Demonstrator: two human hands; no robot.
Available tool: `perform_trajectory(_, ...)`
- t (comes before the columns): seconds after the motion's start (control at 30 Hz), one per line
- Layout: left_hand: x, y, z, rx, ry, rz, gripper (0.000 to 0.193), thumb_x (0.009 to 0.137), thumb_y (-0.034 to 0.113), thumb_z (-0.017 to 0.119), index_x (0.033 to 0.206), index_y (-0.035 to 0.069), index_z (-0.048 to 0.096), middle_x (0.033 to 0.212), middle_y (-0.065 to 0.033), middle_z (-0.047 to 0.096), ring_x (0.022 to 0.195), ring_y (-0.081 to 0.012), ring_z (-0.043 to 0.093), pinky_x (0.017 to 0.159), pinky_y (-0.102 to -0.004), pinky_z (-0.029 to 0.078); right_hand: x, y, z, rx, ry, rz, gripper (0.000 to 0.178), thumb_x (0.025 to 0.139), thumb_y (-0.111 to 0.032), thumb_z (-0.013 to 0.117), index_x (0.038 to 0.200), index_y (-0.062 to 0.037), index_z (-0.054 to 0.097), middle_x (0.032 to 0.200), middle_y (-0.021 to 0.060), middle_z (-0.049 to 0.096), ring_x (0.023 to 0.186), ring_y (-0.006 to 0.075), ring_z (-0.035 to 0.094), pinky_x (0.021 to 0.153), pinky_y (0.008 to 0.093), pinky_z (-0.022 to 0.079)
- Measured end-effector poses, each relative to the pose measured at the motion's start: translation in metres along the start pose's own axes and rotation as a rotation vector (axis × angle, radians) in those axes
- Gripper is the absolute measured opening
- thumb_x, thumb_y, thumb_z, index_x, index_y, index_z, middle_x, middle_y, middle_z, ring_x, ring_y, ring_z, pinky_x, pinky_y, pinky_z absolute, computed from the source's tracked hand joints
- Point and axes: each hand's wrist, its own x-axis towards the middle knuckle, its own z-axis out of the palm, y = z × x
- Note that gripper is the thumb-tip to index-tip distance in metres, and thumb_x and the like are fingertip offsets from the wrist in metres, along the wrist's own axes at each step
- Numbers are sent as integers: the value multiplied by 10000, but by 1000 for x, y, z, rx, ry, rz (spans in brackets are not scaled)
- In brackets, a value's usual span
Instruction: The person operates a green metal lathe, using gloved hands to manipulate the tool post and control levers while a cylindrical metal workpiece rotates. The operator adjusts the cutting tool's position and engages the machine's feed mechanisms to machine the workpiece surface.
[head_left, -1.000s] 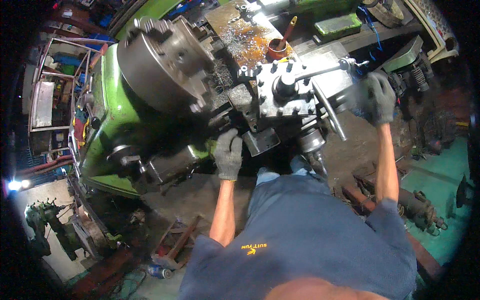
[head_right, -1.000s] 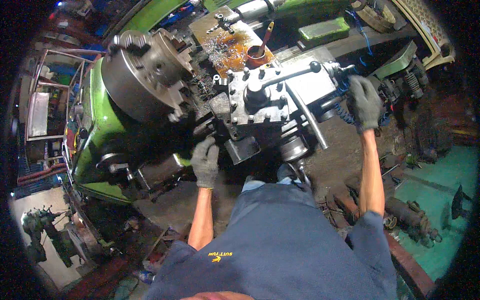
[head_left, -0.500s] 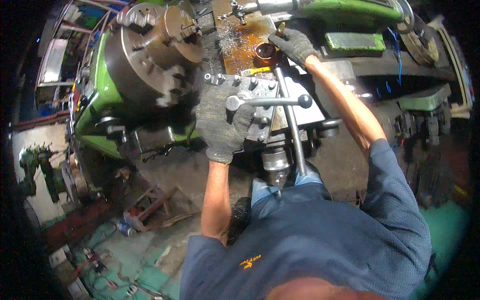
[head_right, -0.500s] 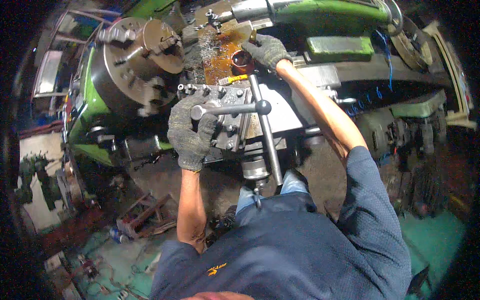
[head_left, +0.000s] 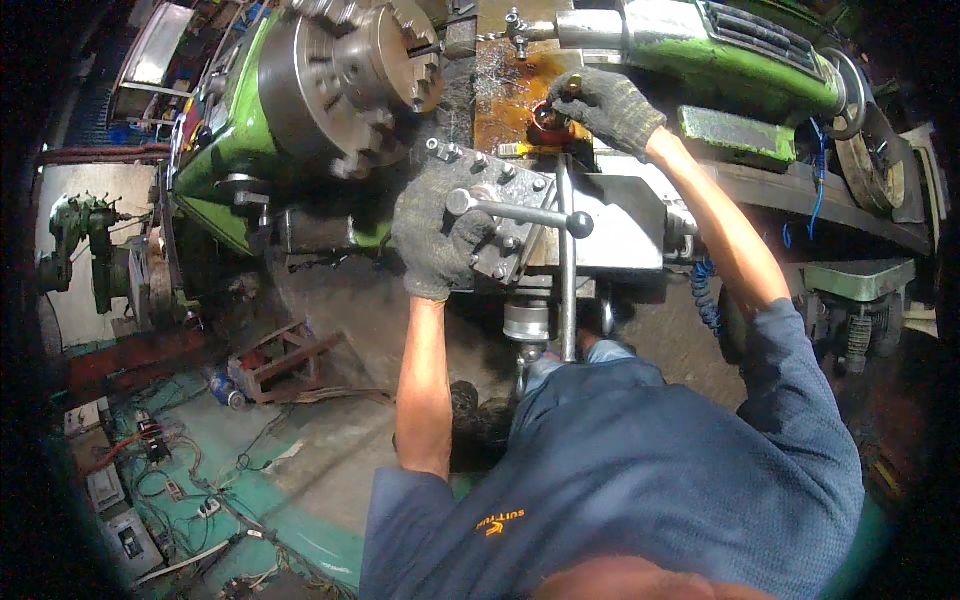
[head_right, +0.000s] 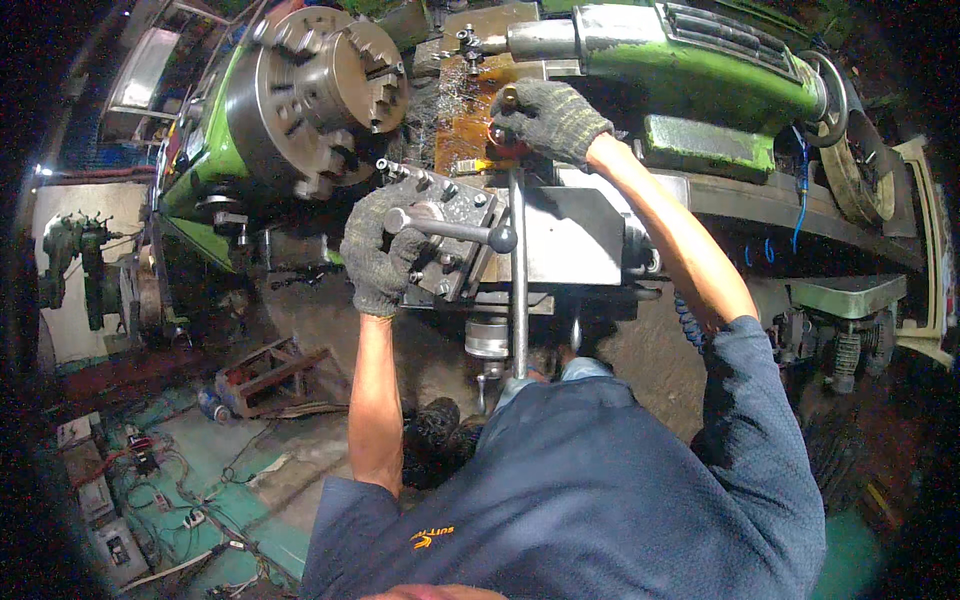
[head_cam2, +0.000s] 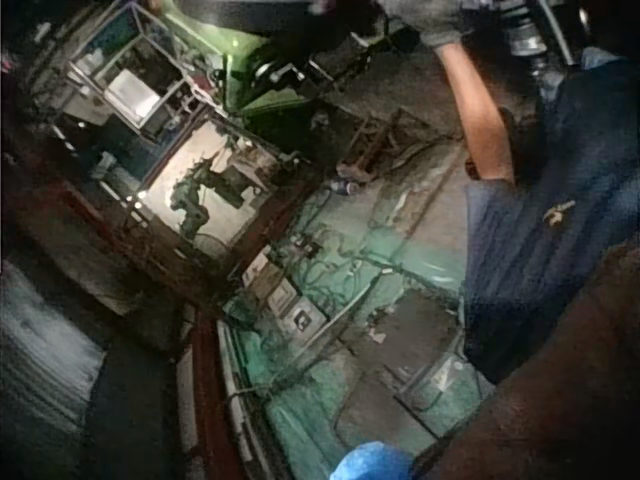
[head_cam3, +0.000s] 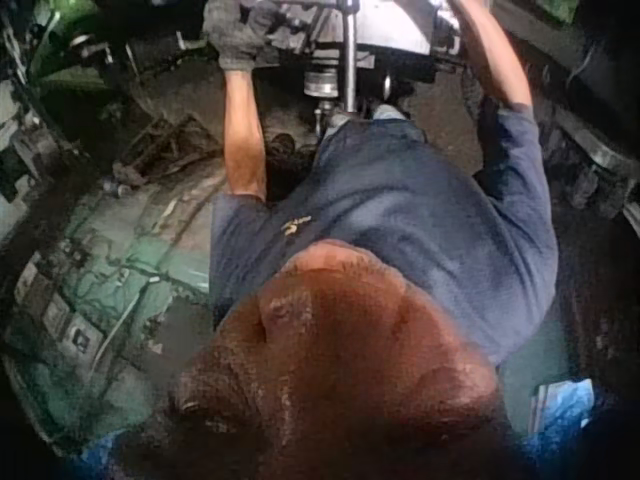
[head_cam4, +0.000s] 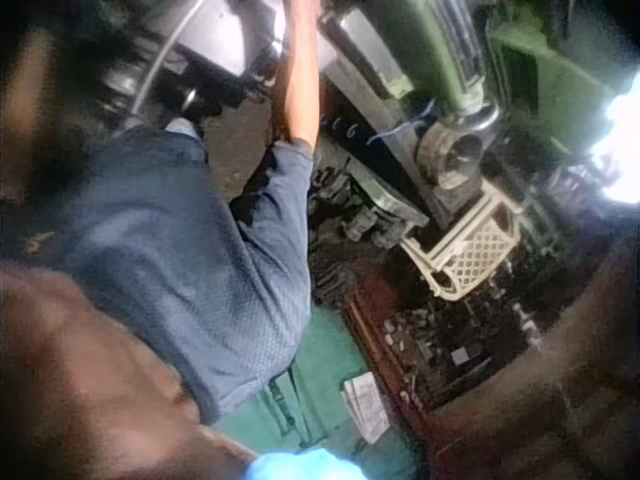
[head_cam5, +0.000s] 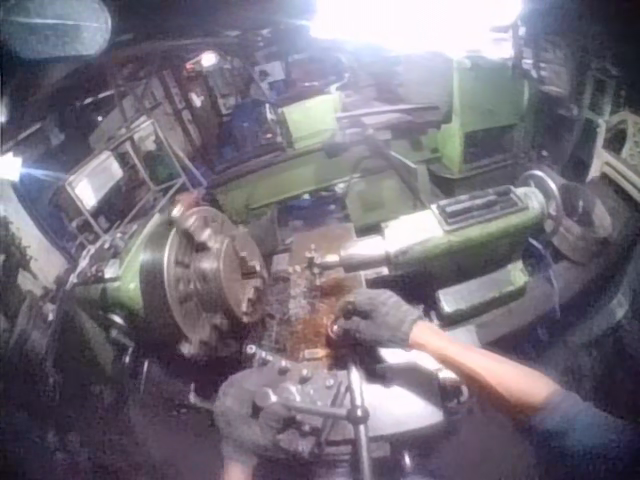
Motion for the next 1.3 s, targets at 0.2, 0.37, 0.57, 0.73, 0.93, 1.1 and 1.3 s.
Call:
perform_trajectory(0.2, -1, 7, -2, -37, 0, -82, 545, 899, 549, 692, 1127, 55, 736, 1160, -123, 735, 1079, -320, 682, 966, -424, 503, -3, -9, -7, 85, 28, 87, 280, 945, -329, 667, 1112, -109, 713, 1025, 122, 737, 944, 274, 715, 846, 379, 552)
perform_trajectory(0.37, -6, 2, -1, -37, 12, -98, 542, 881, 541, 714, 1118, 53, 733, 1144, -125, 734, 1064, -317, 684, 951, -432, 505, -1, 0, 0, 88, 166, 138, 305, 991, -310, 661, 1152, -57, 716, 944, 111, 749, 807, 150, 714, 734, 320, 569)
perform_trajectory(0.57, 12, 23, -7, -131, 18, -80, 517, 845, 520, 752, 1088, 64, 727, 1100, -122, 730, 1033, -323, 684, 932, -449, 505, -7, 11, 6, 153, 219, 261, 299, 940, -337, 695, 1064, -71, 751, 941, 139, 749, 845, 220, 736, 767, 356, 566)
perform_trajectory(0.73, 2, 11, -10, -84, 14, -88, 511, 834, 518, 759, 1077, 70, 724, 1088, -121, 726, 1031, -326, 680, 946, -461, 496, 10, -11, 2, 412, 314, 399, 314, 940, -312, 709, 1090, -41, 756, 921, 114, 761, 815, 153, 728, 750, 320, 568)
perform_trajectory(0.93, -2, 3, -11, -69, 25, -78, 503, 821, 515, 767, 1063, 77, 719, 1075, -120, 721, 1027, -330, 675, 963, -476, 484, 79, -4, 30, 661, 592, 387, 273, 898, -220, 773, 992, 32, 724, 878, 80, 734, 756, 132, 698, 719, 279, 588)
perform_trajectory(1.1, -5, -3, -13, -62, 32, -79, 498, 810, 513, 773, 1052, 82, 715, 1063, -119, 716, 1025, -332, 672, 977, -488, 474, 126, -6, 54, 615, 704, 439, 326, 879, -285, 763, 986, 22, 742, 871, 102, 759, 783, 183, 732, 742, 328, 583)
perform_trajectory(1.3, -8, -9, -11, -57, 29, -87, 491, 797, 511, 781, 1038, 89, 711, 1049, -118, 711, 1022, -336, 667, 994, -503, 463, 128, -16, 60, 40, 720, 416, 363, 856, -384, 753, 998, -51, 759, 887, 132, 767, 801, 264, 737, 771, 401, 551)
